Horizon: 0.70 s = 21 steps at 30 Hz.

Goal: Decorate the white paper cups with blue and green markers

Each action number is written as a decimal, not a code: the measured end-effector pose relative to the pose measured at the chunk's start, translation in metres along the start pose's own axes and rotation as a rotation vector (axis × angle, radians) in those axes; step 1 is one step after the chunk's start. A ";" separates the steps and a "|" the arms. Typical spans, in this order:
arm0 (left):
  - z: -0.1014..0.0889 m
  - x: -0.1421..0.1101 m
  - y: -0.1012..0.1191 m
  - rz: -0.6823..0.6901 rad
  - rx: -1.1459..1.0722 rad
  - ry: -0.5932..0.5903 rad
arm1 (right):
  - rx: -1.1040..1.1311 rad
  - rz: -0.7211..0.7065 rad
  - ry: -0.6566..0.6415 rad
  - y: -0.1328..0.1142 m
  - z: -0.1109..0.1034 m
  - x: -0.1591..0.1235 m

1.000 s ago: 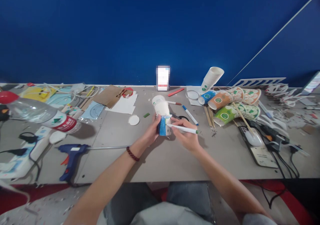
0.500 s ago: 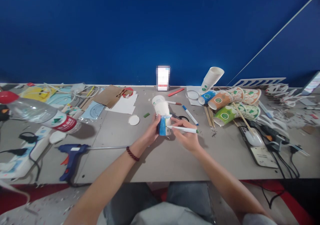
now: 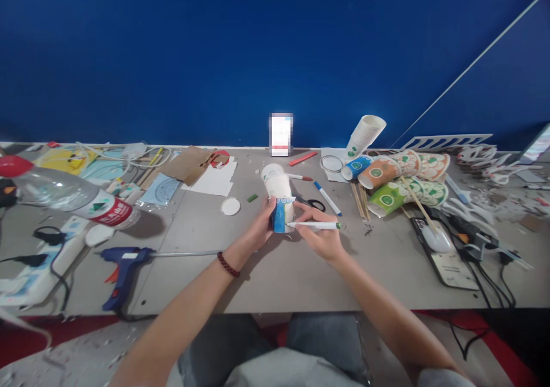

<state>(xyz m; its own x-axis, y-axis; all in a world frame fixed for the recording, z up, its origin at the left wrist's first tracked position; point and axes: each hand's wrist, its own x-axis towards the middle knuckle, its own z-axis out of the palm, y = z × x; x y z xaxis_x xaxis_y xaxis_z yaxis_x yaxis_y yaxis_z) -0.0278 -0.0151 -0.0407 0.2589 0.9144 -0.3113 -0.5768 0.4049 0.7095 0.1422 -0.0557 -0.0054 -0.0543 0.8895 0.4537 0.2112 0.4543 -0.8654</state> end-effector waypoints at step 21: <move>0.002 -0.003 0.005 -0.040 0.039 -0.021 | 0.037 0.037 -0.050 -0.002 -0.001 0.001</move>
<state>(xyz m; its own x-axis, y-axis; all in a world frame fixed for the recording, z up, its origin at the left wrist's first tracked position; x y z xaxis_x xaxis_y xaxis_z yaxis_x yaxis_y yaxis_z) -0.0296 -0.0156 -0.0355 0.2978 0.8970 -0.3267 -0.5353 0.4402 0.7209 0.1422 -0.0559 -0.0031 -0.0963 0.9068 0.4103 0.1774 0.4213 -0.8894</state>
